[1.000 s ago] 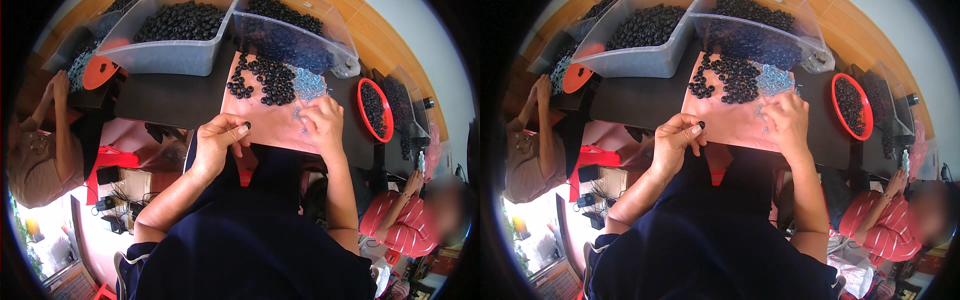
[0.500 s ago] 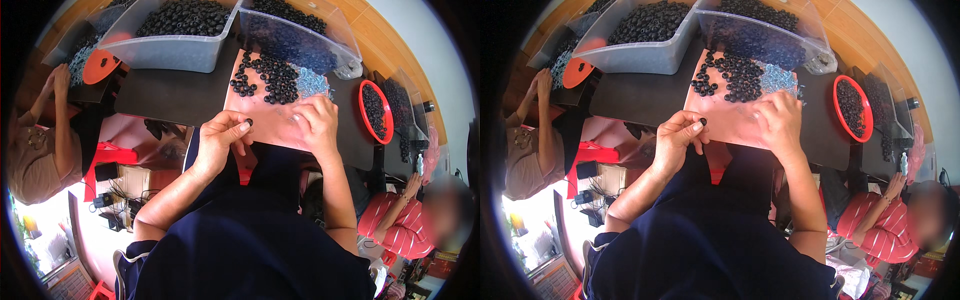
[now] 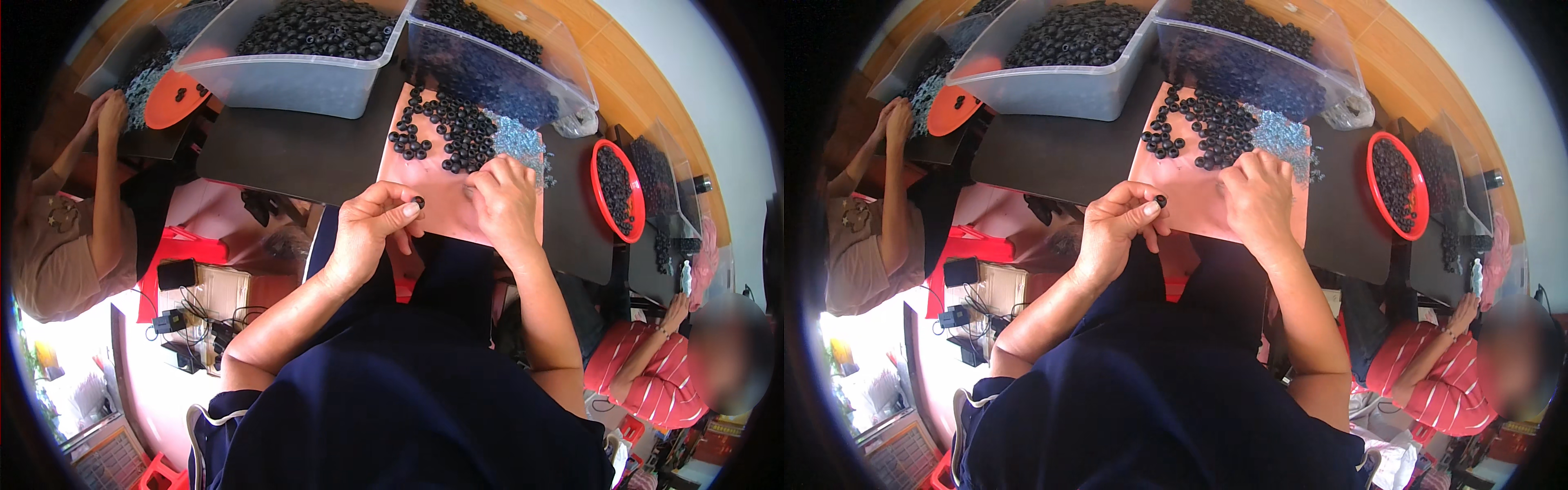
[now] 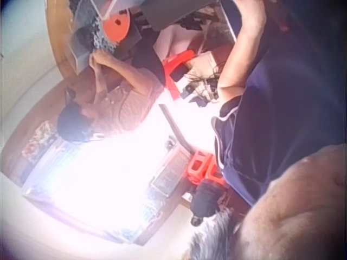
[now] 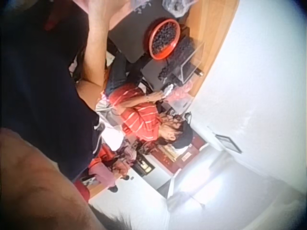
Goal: The person sorts small black plastic components by hand, placing them from a work table into different plastic bins and a red tray.
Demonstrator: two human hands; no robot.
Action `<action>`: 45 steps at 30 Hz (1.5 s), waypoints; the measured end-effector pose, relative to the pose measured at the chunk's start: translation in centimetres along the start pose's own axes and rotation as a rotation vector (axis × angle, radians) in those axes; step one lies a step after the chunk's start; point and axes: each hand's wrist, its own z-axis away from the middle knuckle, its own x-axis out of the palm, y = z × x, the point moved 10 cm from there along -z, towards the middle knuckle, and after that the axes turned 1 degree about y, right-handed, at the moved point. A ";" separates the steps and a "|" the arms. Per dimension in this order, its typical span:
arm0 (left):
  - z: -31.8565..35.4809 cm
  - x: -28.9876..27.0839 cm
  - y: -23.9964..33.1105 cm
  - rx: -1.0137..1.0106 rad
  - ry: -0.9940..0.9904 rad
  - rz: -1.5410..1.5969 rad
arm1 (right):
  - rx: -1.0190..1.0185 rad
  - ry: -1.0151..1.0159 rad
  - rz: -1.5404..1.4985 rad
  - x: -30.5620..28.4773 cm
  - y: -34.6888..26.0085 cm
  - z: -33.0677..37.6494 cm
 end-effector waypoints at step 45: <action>-1.0 1.2 2.1 -0.051 -0.054 -0.008 | -0.028 0.173 -0.614 -3.5 -4.7 -3.1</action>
